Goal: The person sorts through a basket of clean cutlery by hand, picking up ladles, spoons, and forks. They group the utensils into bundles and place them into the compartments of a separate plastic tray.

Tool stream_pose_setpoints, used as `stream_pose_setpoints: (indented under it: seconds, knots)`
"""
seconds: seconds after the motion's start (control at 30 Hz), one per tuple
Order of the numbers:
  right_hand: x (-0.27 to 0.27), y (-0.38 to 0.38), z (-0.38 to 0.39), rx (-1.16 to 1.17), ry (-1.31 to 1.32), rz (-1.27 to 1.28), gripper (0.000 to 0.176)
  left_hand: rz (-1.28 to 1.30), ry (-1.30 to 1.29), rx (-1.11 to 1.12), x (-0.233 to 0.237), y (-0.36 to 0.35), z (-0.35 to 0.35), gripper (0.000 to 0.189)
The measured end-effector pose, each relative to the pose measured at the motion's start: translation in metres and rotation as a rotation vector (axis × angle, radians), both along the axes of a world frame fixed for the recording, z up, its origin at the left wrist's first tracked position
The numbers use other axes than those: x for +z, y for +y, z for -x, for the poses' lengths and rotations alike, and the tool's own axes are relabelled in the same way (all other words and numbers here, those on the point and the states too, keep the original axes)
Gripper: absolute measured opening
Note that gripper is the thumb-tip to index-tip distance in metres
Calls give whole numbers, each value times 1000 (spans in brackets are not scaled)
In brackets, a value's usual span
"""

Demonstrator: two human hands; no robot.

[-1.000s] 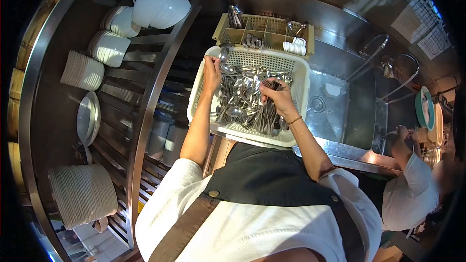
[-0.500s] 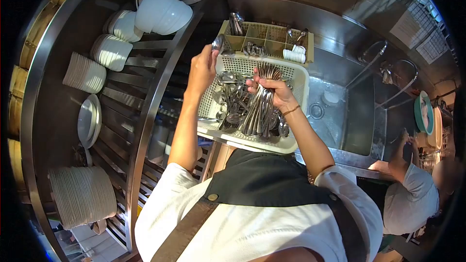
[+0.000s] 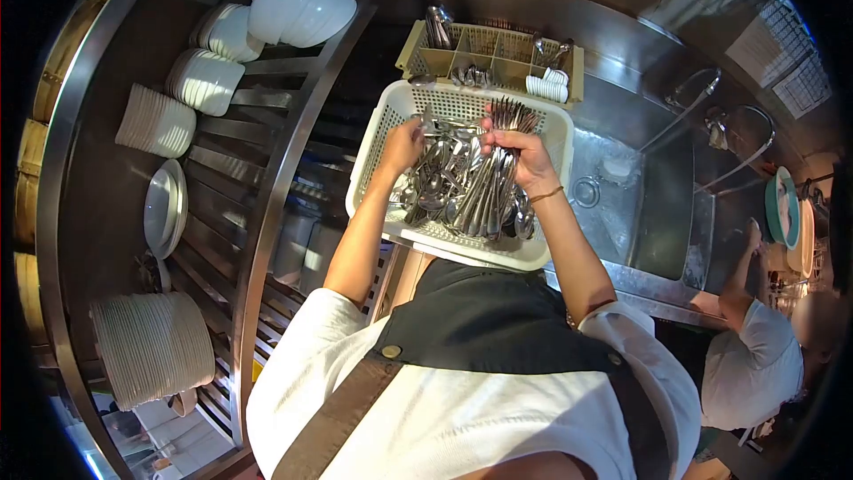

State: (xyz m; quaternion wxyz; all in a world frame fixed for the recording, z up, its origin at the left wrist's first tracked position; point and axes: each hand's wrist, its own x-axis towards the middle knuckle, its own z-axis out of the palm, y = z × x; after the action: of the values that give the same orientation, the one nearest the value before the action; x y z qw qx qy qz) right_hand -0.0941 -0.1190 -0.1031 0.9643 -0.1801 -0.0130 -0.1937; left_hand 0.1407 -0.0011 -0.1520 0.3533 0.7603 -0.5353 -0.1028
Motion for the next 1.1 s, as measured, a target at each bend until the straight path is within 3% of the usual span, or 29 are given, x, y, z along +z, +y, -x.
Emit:
stream_pose_setpoints:
  seconds: [0.13, 0.17, 0.23, 0.3, 0.47, 0.53, 0.6, 0.67, 0.73, 0.87, 0.93, 1.03, 1.1]
  knots:
    - [13, 8, 4, -107, -21, 33, 43, -188, -240, 199, -10, 22, -24, 15]
    - [15, 7, 5, -111, -9, 20, 46, -540, -227, 232, -12, 27, -29, 18]
    - [27, 13, 6, -118, -23, 19, 46, -974, -278, 42, -9, 46, -28, 25]
    - [29, 11, 5, -109, -72, 57, 47, -1050, -258, 25, -18, 66, -11, 30]
    - [50, 20, 2, -121, -103, 12, 42, -921, -152, 60, -71, 86, -22, 25]
    - [52, 22, 3, -136, -101, 65, 43, -866, -108, 58, -61, 84, -18, 25]
    - [52, 24, 3, -131, -74, 25, 44, -1100, 165, 25, -48, 70, -14, 29]
    - [52, 24, 4, -131, -128, 63, 44, -1025, 261, 99, -46, 70, -6, 34]
    - [51, 24, 6, -126, -126, 33, 43, -1027, 93, 35, -44, 70, -5, 32]
    - [41, 18, 14, -147, -57, 47, 43, -885, 33, 121, -79, 80, -24, 26]
    - [40, 15, 20, -207, 35, 78, 41, -517, -245, 383, -53, 89, -13, 19]
    - [44, 10, 23, -293, 162, 312, 35, -70, -338, 385, 29, 89, 0, 12]
    - [45, 7, 22, -265, 167, 304, 35, 147, -323, 308, 82, 81, 7, 7]
